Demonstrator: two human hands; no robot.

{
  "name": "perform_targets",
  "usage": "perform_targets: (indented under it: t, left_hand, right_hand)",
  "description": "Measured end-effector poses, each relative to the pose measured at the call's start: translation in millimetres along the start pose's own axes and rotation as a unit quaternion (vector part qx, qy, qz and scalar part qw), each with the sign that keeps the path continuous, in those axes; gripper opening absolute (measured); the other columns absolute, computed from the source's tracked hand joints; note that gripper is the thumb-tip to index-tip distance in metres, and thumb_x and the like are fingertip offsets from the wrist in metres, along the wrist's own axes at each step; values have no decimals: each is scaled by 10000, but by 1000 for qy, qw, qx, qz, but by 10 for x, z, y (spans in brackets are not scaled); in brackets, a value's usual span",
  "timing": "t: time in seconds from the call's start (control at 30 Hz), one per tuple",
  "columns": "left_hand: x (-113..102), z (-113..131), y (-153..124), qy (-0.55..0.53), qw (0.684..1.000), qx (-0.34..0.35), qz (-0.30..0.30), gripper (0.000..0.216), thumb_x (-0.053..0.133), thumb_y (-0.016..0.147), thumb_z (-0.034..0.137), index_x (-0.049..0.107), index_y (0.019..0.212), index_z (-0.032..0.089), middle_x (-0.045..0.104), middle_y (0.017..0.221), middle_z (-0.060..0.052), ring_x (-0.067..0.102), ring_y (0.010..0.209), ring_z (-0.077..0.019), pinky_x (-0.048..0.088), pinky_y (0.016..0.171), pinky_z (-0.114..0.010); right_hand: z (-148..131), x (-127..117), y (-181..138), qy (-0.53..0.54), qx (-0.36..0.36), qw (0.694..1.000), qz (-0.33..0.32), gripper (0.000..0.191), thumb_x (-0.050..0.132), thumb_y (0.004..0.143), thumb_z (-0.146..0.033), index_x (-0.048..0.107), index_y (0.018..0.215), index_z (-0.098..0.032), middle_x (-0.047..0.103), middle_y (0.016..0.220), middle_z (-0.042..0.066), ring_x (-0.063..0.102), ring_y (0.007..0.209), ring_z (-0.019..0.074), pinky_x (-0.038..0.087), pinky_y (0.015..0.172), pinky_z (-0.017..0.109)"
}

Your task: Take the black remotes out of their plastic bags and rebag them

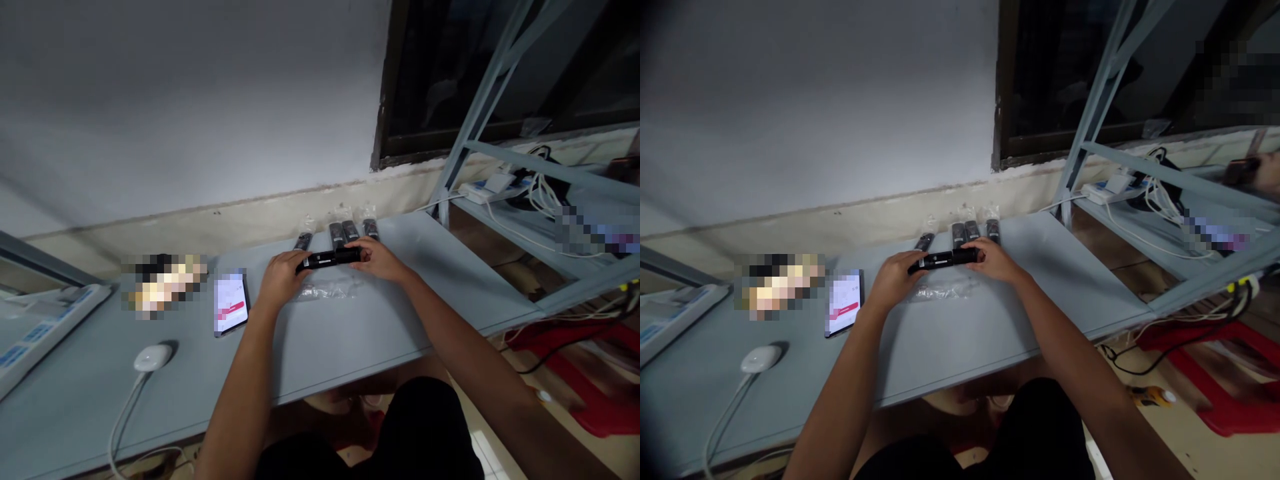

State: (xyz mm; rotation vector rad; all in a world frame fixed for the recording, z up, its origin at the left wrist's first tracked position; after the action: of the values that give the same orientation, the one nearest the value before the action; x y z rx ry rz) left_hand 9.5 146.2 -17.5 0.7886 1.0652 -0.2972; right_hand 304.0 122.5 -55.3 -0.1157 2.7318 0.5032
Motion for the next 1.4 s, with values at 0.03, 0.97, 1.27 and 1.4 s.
perform_targets:
  t: [0.03, 0.97, 1.27, 1.4]
  left_hand:
    - [1, -2, -1, 0, 1000, 0, 1, 396, 735, 944, 272, 698, 1339, 258, 738, 1337, -93, 695, 1220, -304, 539, 1091, -507]
    - [81, 410, 48, -2, 996, 85, 6, 394, 689, 993, 294, 672, 1380, 223, 733, 1338, -100, 675, 1207, -285, 505, 1064, -466]
    - [103, 517, 49, -7, 991, 133, 13, 404, 638, 1027, 331, 652, 1416, 221, 732, 1328, -128, 672, 1194, -292, 531, 1027, -472]
    - [110, 500, 66, -21, 992, 126, 20, 404, 664, 1012, 295, 659, 1410, 226, 739, 1331, -115, 677, 1223, -282, 529, 1060, -477]
  right_hand:
    - [-1, -1, 0, 1, 2, 1000, 1, 493, 864, 733, -332, 761, 1208, -242, 599, 1184, 68, 535, 646, 77, 542, 651, 275]
    - [-132, 211, -14, 97, 132, 986, -27, 481, 766, 839, -654, 714, 936, -186, 717, 679, 20, 653, 483, 141, 491, 442, 244]
    - [-145, 177, -41, 68, 132, 988, -37, 536, 756, 789, -701, 479, 812, -243, 593, 598, -57, 543, 445, 126, 369, 414, 230]
    - [-183, 171, -38, 77, 104, 990, -57, 464, 758, 829, -637, 559, 823, -218, 650, 685, -19, 603, 573, 143, 466, 551, 266]
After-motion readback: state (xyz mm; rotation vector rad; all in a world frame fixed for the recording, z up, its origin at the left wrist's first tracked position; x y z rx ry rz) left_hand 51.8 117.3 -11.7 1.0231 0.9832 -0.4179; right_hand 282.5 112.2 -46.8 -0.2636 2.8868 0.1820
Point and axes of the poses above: each hand's wrist, its own y-axis towards the middle knuckle, its own x-axis out of the palm, z = x × y, the point moved 2 cm from there along y, towards the middle knuckle
